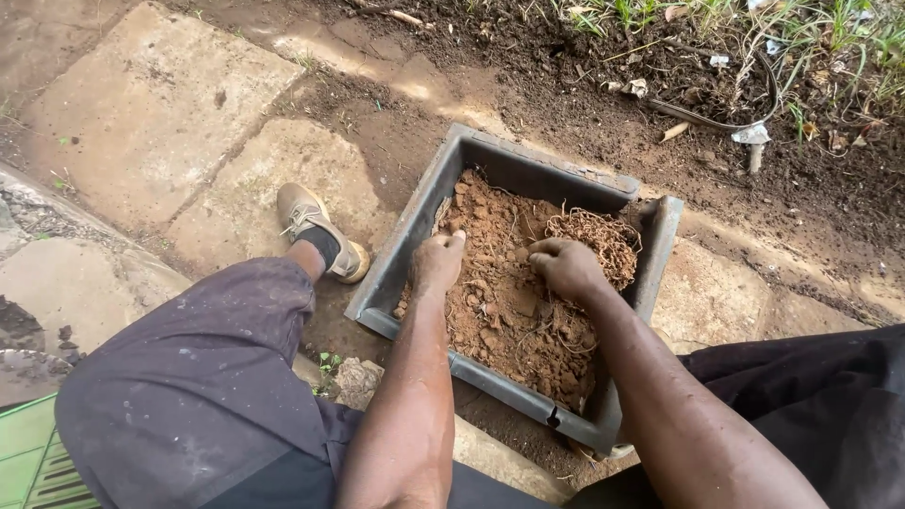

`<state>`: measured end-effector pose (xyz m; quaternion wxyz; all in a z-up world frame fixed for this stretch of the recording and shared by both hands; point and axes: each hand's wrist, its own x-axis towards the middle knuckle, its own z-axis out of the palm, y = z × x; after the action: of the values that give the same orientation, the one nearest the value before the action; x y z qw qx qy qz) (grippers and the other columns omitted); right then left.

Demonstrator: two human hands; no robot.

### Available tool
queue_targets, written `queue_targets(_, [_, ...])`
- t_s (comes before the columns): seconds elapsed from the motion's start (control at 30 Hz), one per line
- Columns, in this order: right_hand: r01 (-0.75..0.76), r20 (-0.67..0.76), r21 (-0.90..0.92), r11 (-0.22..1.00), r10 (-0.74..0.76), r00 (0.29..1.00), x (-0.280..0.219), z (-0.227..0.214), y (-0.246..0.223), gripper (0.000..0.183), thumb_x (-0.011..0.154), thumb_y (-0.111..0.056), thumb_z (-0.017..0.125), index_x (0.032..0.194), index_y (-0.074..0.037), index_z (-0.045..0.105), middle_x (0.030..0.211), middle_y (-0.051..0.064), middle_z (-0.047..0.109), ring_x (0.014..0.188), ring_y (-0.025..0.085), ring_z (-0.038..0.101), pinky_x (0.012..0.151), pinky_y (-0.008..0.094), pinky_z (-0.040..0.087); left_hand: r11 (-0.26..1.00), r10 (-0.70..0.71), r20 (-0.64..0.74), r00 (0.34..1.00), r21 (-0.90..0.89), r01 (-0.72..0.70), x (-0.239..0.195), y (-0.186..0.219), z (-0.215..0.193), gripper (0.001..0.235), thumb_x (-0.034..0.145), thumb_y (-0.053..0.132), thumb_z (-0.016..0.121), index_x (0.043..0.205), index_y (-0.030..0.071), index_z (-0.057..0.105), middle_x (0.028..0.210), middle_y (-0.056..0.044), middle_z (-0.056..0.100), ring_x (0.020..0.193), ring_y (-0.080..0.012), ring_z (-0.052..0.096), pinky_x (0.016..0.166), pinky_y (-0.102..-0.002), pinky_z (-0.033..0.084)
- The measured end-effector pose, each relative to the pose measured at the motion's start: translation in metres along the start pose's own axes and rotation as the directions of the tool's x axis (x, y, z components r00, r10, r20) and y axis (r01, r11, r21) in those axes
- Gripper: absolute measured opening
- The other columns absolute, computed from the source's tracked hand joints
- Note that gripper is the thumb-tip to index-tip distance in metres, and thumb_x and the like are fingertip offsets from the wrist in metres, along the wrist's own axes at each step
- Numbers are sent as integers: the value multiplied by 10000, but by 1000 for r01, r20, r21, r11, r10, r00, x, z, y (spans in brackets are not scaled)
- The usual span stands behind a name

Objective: Mixing soil and fibrous material in a plastic tray using hands.

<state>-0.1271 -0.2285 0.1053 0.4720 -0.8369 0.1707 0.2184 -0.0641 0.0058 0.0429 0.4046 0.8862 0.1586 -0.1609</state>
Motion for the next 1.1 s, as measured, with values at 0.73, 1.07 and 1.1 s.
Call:
queue_targets(0.73, [-206,-767,-43,978,100,634,92,-63,126,388,895,-191,641,1248,-63,736,1180,250,685,1174,488,687,1023,552,556,977,-62,-199,978,188,100,16,-9,-69,404,938,248,603,1311,180,742,1236,-148,782,1249,-382,711,1017,-515,579])
queue_targets(1.07, [-3,-523,73,997,41,851,112,-95,65,579,802,-447,833,1325,-213,753,1238,173,750,1262,412,661,1054,545,530,939,-44,-129,991,333,85,4,-34,-75,344,846,79,570,1059,-9,825,1044,-262,802,1103,-459,764,898,-516,627])
queue_targets(1.1, [7,-521,74,997,33,853,113,-94,64,579,802,-447,833,1325,-213,753,1238,173,750,1262,412,661,1054,545,530,939,-43,-139,989,332,87,5,-35,-77,344,846,79,570,1059,-9,825,1044,-262,802,1103,-459,764,898,-516,627])
